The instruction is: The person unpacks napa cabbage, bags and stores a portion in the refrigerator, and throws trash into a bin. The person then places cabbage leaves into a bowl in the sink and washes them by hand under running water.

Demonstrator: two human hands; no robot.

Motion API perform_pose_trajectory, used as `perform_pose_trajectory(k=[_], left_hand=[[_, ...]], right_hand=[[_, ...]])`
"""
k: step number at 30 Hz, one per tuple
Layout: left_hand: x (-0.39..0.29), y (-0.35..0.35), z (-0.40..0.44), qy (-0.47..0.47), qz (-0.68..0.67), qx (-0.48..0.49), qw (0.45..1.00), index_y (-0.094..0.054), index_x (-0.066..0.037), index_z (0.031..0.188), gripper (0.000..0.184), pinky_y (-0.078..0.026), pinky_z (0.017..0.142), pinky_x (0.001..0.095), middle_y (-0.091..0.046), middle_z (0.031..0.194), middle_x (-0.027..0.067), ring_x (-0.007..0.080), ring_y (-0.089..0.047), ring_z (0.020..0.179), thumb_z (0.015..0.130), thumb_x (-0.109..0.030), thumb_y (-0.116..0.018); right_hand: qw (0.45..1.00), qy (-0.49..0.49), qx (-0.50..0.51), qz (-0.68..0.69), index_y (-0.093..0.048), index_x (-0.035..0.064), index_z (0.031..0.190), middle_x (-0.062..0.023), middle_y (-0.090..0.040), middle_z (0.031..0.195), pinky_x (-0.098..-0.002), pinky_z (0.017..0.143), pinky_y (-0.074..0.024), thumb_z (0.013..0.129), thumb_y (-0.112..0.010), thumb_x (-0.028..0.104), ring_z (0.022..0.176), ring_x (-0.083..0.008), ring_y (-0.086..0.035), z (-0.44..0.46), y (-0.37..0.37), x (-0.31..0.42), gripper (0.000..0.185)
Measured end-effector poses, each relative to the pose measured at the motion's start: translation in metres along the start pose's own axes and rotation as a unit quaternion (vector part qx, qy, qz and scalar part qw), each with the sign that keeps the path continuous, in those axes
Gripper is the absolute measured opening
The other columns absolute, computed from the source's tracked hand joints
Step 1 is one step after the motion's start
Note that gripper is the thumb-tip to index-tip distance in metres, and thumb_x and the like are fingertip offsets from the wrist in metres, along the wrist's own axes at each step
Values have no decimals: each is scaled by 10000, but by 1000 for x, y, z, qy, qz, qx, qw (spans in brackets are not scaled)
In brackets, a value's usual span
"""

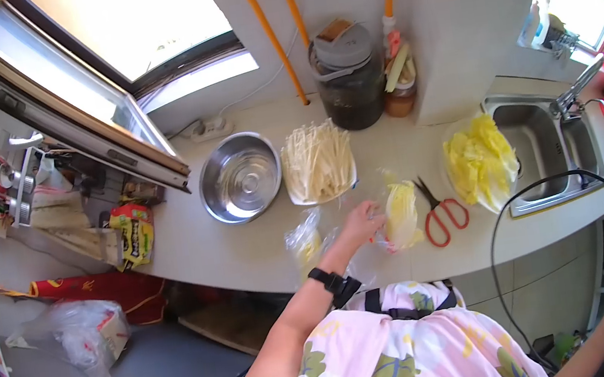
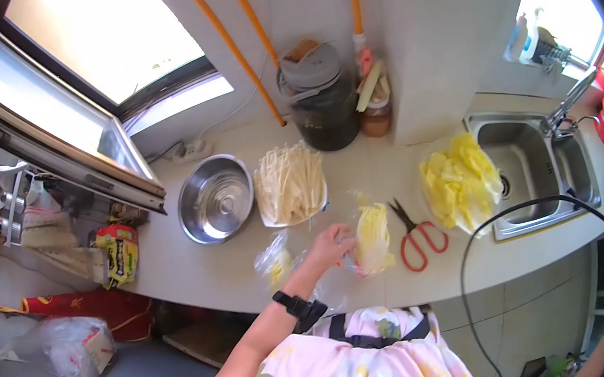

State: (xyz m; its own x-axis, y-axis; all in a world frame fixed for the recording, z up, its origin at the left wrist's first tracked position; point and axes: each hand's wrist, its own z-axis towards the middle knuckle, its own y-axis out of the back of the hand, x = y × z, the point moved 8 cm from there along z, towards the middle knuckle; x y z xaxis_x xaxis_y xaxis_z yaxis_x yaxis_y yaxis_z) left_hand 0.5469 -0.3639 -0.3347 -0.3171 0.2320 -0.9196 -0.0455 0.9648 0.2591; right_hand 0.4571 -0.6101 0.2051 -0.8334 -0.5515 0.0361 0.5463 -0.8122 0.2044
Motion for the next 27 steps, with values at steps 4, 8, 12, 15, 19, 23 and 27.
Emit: perform_pose_trajectory(k=[4, 8, 12, 15, 19, 23, 27], left_hand=[[-2, 4, -2, -84, 79, -52, 992, -564, 17, 1075, 463, -499, 477, 303, -643, 767, 98, 165, -604, 570, 764, -296, -701], [-6, -11, -35, 154, 5, 91, 984, -571, 11, 1033, 492, -480, 435, 286, -622, 725, 86, 147, -594, 529, 738, -352, -721], [17, -21, -30, 129, -66, 81, 986, -577, 13, 982, 390, -475, 429, 275, -613, 697, 81, 158, -601, 529, 771, -292, -701], [20, -18, -26, 75, -109, 47, 990, -594, 5, 960, 237, -490, 479, 277, -622, 694, 69, 148, -609, 560, 839, -194, -642], [-32, -14, -38, -22, -66, 34, 997, -590, -5, 964, 128, -502, 578, 271, -661, 761, 59, 109, -620, 697, 909, -119, -571], [-66, 2, -34, -35, -92, -49, 994, -604, -15, 919, 103, -489, 622, 261, -638, 720, 31, 103, -602, 677, 910, -112, -571], [-65, 2, -26, 36, -480, -121, 868, -588, -45, 851, 119, -459, 593, 235, -578, 668, -11, 104, -541, 597, 928, -129, -553]], right_hand=[[1000, -3, 12, -24, -537, -14, 1193, -103, -603, 1088, -315, 927, -456, 900, -499, 129, 1028, -212, -576, 14, 17, 4, 328], [971, -196, -104, -89, -534, -15, 1193, -99, -599, 1090, -316, 935, -453, 899, -498, 119, 1031, -210, -571, -26, 62, -47, 325], [710, -681, 96, -148, -539, 1, 1115, -106, -600, 1029, -340, 834, -498, 806, -594, 86, 940, -204, -601, -305, 1, -176, 325], [540, -835, 41, -98, -493, 7, 1242, -93, -595, 1160, -320, 905, -462, 780, -745, 258, 1046, -191, -581, -484, -56, -175, 583], [601, -781, -141, 98, -519, 22, 1215, -72, -614, 1099, -309, 859, -480, 782, -759, 162, 1003, -144, -581, -485, -106, -183, 514], [598, -767, -222, 68, -578, 39, 1118, -35, -637, 1027, -278, 816, -484, 791, -725, 72, 934, -122, -599, -471, -94, -198, 360], [639, -726, -254, 13, -576, 40, 1125, -25, -634, 1020, -275, 818, -478, 800, -706, 58, 934, -115, -592, -454, -87, -212, 350]])
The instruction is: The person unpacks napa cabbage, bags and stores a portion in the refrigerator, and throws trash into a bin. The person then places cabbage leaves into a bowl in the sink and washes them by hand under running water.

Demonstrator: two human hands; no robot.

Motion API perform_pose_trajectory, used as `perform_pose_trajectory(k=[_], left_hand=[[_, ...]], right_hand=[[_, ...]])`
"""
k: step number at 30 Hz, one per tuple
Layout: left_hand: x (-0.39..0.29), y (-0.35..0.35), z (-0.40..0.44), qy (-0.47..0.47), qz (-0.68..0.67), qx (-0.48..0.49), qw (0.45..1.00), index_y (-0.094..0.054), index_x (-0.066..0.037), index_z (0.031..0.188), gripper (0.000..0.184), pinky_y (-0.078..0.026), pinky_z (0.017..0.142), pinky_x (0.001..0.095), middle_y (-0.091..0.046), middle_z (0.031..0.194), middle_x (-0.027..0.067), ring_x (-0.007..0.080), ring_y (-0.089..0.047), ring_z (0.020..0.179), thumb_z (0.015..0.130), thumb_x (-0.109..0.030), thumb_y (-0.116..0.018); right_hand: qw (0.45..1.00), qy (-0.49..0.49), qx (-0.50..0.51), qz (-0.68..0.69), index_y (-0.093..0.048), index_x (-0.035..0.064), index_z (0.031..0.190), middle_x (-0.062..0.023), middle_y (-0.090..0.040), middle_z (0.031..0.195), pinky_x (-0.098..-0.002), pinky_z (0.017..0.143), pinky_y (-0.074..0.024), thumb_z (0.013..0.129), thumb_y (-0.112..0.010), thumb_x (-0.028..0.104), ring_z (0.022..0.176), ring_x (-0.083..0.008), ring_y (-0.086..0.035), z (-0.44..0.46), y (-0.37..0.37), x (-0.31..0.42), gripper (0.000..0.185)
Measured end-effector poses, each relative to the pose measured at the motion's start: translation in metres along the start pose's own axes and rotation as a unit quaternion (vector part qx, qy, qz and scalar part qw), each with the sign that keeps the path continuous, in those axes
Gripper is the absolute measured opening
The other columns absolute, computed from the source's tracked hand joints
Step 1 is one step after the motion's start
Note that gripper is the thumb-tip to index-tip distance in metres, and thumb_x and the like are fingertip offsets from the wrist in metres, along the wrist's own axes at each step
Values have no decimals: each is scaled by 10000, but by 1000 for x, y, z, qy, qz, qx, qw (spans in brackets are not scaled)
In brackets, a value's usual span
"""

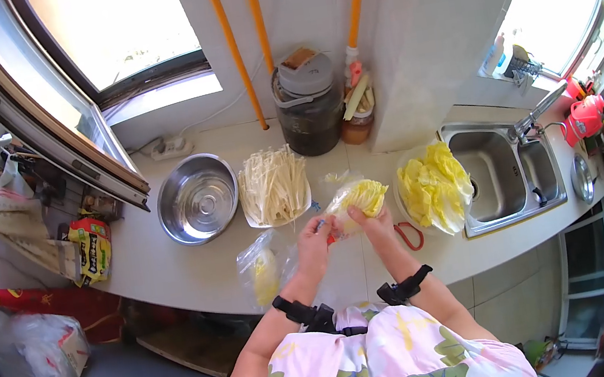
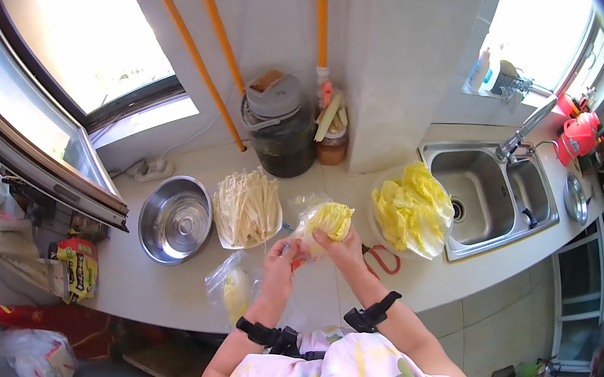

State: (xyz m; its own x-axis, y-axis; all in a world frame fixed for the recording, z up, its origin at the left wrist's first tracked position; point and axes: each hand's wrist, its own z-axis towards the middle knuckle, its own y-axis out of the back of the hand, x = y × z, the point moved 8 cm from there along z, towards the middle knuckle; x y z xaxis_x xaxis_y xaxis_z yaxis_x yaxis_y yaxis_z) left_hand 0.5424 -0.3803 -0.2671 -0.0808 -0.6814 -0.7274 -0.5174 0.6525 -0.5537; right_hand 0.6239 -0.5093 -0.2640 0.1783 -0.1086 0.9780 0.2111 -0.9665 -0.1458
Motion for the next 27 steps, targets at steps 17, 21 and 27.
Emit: perform_pose_trajectory(k=[17, 21, 27], left_hand=[[-11, 86, 42, 7, 89, -80, 993, -525, -77, 896, 189, -391, 478, 248, -508, 677, -9, 88, -472, 548, 920, -259, -571], [-27, 84, 26, -13, 354, -97, 930, -487, -5, 1189, 479, -437, 521, 261, -602, 849, 42, 101, -546, 627, 851, -295, -662], [-140, 20, -52, -143, 327, 48, 933, -353, -58, 1387, 571, -429, 564, 217, -570, 1093, 107, 73, -533, 690, 891, -191, -605]], right_hand=[[920, -56, 38, 385, -413, 91, 1322, -91, -523, 1269, -449, 1030, -399, 874, -604, 285, 1192, -266, -500, 4, 59, 23, 525], [887, -22, 106, 449, -379, 99, 1369, -99, -482, 1335, -478, 1067, -351, 869, -614, 353, 1256, -289, -442, 1, 64, 54, 608], [882, -6, 120, 456, -343, 109, 1413, -122, -449, 1384, -513, 1068, -342, 895, -543, 433, 1269, -344, -430, 3, 70, 54, 643]])
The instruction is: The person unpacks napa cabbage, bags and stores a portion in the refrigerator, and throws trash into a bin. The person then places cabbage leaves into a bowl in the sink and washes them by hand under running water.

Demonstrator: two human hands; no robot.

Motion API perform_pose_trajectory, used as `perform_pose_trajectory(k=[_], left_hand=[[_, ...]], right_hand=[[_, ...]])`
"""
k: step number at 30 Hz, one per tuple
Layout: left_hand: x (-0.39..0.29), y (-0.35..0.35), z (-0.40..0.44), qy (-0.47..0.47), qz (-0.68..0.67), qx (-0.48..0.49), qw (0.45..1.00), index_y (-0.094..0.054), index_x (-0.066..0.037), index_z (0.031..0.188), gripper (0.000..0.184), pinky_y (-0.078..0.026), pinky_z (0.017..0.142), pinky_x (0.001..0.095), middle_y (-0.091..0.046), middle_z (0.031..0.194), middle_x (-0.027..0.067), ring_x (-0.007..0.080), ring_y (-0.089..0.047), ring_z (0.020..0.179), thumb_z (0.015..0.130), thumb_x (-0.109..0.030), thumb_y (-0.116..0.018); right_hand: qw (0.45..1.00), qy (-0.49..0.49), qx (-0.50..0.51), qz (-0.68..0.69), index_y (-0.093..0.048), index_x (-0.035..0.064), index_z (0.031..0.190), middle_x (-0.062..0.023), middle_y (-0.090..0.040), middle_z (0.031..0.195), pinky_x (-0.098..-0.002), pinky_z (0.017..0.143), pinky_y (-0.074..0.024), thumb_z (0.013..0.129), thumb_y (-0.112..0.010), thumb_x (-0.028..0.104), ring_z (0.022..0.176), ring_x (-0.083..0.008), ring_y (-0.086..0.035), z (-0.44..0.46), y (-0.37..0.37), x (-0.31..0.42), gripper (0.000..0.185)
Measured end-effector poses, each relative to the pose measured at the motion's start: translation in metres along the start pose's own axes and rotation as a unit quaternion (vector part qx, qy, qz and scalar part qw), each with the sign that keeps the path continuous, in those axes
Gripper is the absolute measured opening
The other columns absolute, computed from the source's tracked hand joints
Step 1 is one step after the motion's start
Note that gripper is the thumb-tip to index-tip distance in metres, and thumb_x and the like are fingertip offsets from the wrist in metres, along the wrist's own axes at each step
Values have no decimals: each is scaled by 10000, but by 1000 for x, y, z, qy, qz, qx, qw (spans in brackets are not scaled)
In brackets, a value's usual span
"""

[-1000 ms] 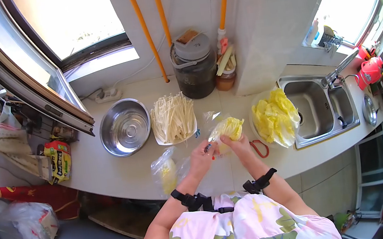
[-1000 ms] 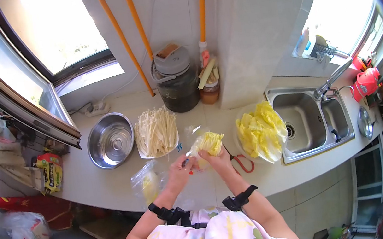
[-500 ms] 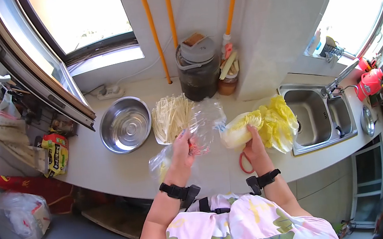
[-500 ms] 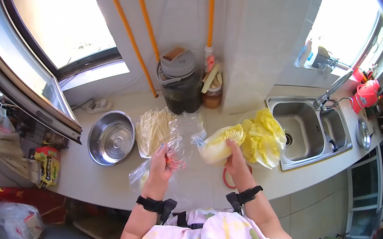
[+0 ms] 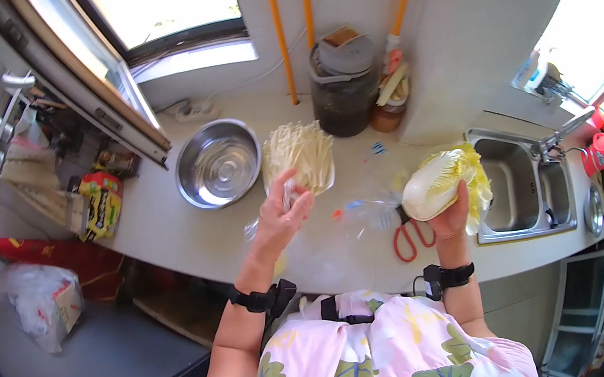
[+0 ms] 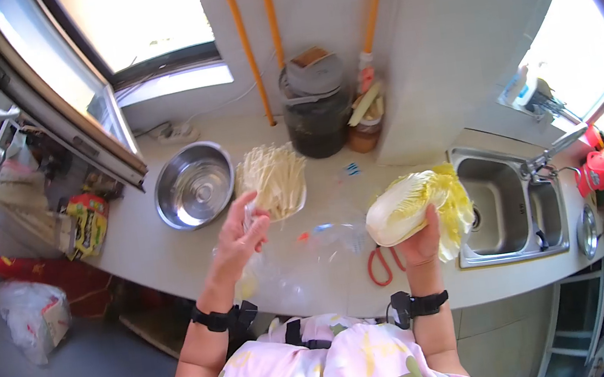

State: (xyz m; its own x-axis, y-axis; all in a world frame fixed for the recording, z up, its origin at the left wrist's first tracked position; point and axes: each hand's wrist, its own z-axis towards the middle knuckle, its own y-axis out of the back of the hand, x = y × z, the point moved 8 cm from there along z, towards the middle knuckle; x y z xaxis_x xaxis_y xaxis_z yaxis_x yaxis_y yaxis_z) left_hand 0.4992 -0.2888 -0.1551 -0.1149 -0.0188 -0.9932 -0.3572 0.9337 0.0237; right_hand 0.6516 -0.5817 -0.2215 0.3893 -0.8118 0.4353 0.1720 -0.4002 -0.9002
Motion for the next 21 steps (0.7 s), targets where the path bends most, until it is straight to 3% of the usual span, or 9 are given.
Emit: perform_pose_trajectory(k=[1, 3, 7, 9, 11, 14, 16, 19, 21], left_hand=[[-18, 9, -9, 6, 5, -13, 1000, -353, -58, 1387, 571, -429, 564, 217, -570, 1093, 107, 73, -533, 690, 891, -191, -605], [-69, 19, -27, -92, -63, -9, 994, -358, -76, 1394, 539, -423, 565, 205, -543, 1169, 139, 75, -534, 680, 889, -88, -548], [-106, 27, -50, -127, -121, 21, 984, -352, -96, 1401, 555, -434, 558, 190, -512, 1252, 134, 72, -544, 670, 879, 10, -506], [-113, 24, -60, -151, -126, 48, 979, -348, -93, 1403, 568, -437, 571, 194, -489, 1285, 159, 74, -533, 655, 866, 32, -484], [-107, 26, -70, -169, -123, 54, 976, -333, -87, 1412, 576, -440, 585, 197, -465, 1324, 180, 75, -523, 636, 867, 33, -478], [-99, 35, -93, -200, -137, 15, 970, -299, -87, 1434, 608, -442, 594, 197, -423, 1385, 209, 72, -525, 641, 864, 32, -475], [-87, 48, -106, -201, -128, -13, 971, -293, -87, 1437, 614, -444, 593, 200, -412, 1396, 218, 72, -531, 645, 862, 31, -473], [-61, 66, -133, -186, -128, -85, 970, -323, -76, 1423, 593, -448, 592, 206, -424, 1386, 250, 73, -543, 638, 857, 13, -474], [-42, 95, -160, -201, -150, -199, 947, -386, -63, 1384, 539, -453, 591, 209, -483, 1332, 246, 74, -539, 618, 856, -3, -477]], right_hand=[[1000, -13, 1, 7, -343, 109, 1413, -122, -449, 1384, -513, 1068, -342, 895, -543, 433, 1269, -344, -430, 0, -5, -11, 643], [996, -20, 64, -51, -347, 88, 1403, -131, -450, 1377, -499, 1072, -342, 894, -558, 412, 1268, -331, -434, 0, -37, -22, 639], [987, -5, 68, -148, -351, 68, 1392, -133, -458, 1360, -463, 1056, -371, 882, -594, 383, 1252, -293, -455, -9, -91, -53, 647], [955, 9, 184, -232, -400, 44, 1341, -105, -526, 1283, -419, 994, -444, 812, -713, 248, 1179, -239, -522, -12, -141, -77, 647], [930, 2, 186, -317, -452, 38, 1299, -75, -577, 1196, -369, 943, -469, 764, -765, 151, 1115, -184, -551, -11, -144, -115, 630], [896, -95, 212, -379, -513, 43, 1246, -51, -598, 1142, -334, 925, -459, 747, -776, 98, 1058, -144, -560, -20, -172, -168, 567], [809, -148, 363, -438, -546, 54, 1213, -34, -603, 1120, -310, 902, -456, 773, -757, 138, 1011, -123, -561, -39, -182, -210, 495], [747, -261, 401, -461, -548, 59, 1213, -25, -616, 1089, -310, 902, -454, 802, -733, 185, 988, -127, -569, -48, -148, -257, 467], [769, -299, 385, -414, -552, 52, 1200, -25, -625, 1051, -311, 874, -471, 824, -708, 215, 964, -140, -586, -47, -123, -275, 438]])
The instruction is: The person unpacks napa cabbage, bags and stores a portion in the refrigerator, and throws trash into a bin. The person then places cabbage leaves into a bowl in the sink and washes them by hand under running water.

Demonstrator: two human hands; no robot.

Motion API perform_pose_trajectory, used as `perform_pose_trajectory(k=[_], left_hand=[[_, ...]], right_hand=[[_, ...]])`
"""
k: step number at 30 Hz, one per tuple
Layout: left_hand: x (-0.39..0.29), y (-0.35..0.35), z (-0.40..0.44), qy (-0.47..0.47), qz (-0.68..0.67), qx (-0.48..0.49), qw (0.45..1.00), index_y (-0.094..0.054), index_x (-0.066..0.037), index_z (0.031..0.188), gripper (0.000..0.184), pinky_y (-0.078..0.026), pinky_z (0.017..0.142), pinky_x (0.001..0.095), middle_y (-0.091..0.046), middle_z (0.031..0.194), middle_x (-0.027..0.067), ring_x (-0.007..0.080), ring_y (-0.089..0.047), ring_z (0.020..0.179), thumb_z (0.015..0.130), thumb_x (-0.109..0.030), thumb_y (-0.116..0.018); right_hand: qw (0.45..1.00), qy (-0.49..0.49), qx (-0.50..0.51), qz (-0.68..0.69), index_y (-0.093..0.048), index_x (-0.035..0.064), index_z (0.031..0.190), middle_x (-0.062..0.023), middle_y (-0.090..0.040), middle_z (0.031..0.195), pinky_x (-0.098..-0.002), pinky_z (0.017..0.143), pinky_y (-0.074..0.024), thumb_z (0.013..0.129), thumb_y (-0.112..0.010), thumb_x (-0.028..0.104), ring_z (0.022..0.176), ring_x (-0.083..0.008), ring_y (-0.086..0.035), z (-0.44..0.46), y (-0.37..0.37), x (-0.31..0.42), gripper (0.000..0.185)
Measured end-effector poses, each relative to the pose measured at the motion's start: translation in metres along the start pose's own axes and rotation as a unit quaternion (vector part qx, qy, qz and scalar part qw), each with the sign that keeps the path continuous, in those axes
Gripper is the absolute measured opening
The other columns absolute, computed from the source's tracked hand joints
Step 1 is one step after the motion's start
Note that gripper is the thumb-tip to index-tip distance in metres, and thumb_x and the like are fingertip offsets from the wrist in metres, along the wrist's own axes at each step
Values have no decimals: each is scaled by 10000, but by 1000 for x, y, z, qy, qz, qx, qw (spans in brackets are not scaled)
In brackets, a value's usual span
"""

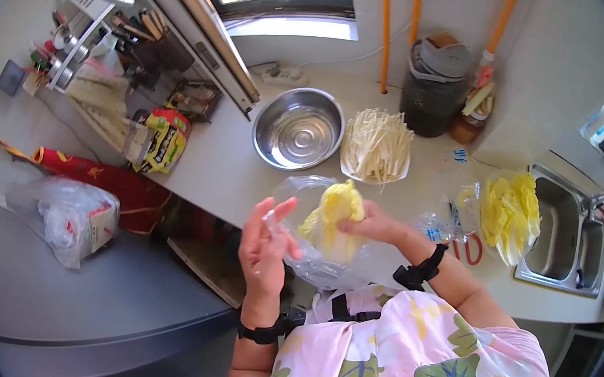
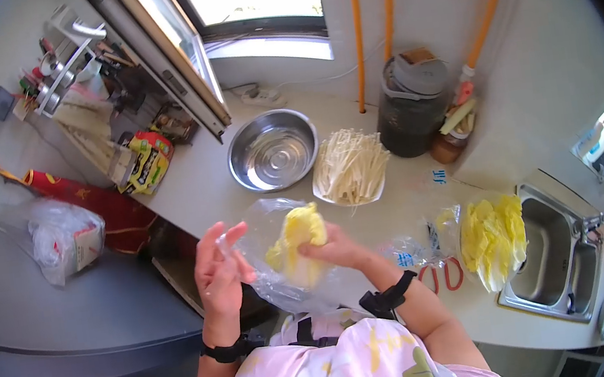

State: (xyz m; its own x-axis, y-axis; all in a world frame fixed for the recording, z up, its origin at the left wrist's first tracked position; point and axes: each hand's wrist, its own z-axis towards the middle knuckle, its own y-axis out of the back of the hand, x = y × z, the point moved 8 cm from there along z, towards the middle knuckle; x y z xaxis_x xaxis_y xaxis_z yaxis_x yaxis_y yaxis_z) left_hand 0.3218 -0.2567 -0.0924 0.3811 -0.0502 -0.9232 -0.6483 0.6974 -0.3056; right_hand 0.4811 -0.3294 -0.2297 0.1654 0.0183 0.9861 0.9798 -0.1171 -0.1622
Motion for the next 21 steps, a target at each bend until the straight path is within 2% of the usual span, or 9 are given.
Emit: perform_pose_trajectory(k=[2, 3, 5, 11, 15, 17, 18, 20, 21], left_hand=[[-16, 18, -11, -37, 8, -71, 997, -439, -35, 1335, 480, -468, 566, 215, -577, 1218, 203, 93, -550, 599, 862, -70, -514], [-19, 32, -17, -19, 22, -96, 995, -448, -43, 1322, 466, -470, 580, 214, -579, 1203, 190, 81, -539, 603, 859, -44, -506], [-10, 46, -23, 52, 53, -128, 989, -466, -53, 1296, 436, -480, 602, 215, -579, 1171, 148, 56, -521, 616, 866, -10, -525], [-30, 16, -11, 32, 139, -57, 988, -460, -29, 1290, 409, -467, 543, 184, -541, 1266, 122, 32, -514, 593, 889, 3, -537], [-38, -3, 5, 23, 125, -12, 992, -447, -14, 1296, 425, -459, 534, 176, -516, 1313, 141, 31, -511, 572, 879, 26, -515], [-40, -10, 9, 19, 117, 8, 993, -442, -13, 1301, 432, -457, 534, 175, -508, 1325, 146, 31, -511, 571, 877, 23, -514], [-42, -10, 10, 2, 105, 4, 994, -440, -17, 1306, 435, -456, 532, 173, -502, 1333, 150, 29, -507, 568, 879, 10, -519], [-44, -6, 14, -17, 94, 0, 995, -437, -21, 1311, 439, -454, 530, 172, -496, 1340, 153, 27, -503, 566, 881, -3, -523], [-45, 0, 15, -22, 99, -20, 995, -445, -13, 1299, 421, -446, 515, 172, -489, 1334, 186, 30, -491, 541, 887, -39, -522]], right_hand=[[989, -48, -125, 67, -553, 44, 1184, -25, -623, 1042, -303, 837, -488, 830, -701, 204, 934, -138, -596, 1, 35, -35, 416], [990, -52, -115, 65, -553, 44, 1184, -25, -623, 1042, -303, 837, -488, 830, -701, 204, 934, -138, -596, -3, 41, -41, 416], [955, -84, -264, 102, -549, 38, 1175, -24, -621, 1034, -290, 807, -496, 821, -706, 149, 921, -125, -595, -14, 72, -54, 403], [957, 151, -238, -68, -551, 25, 1158, -40, -625, 1054, -283, 834, -483, 764, -717, 23, 951, -122, -590, -10, 41, 62, 428], [952, 187, -238, 38, -548, 13, 1170, -60, -647, 1057, -302, 830, -498, 771, -716, 66, 953, -146, -620, 16, 26, 123, 436], [947, 223, -65, -221, -552, 32, 1177, -99, -658, 1025, -316, 821, -507, 742, -746, 121, 910, -195, -648, 37, -10, 140, 484], [945, 228, -70, -222, -552, 32, 1177, -99, -658, 1025, -316, 821, -507, 742, -746, 121, 910, -195, -648, 40, -10, 134, 484], [938, 191, 116, -267, -559, 61, 1193, -145, -664, 977, -345, 789, -516, 690, -785, 227, 880, -266, -656, 49, -40, 96, 576], [937, 191, 116, -268, -559, 61, 1193, -145, -664, 977, -345, 789, -516, 690, -785, 227, 880, -266, -656, 47, -40, 93, 576]])
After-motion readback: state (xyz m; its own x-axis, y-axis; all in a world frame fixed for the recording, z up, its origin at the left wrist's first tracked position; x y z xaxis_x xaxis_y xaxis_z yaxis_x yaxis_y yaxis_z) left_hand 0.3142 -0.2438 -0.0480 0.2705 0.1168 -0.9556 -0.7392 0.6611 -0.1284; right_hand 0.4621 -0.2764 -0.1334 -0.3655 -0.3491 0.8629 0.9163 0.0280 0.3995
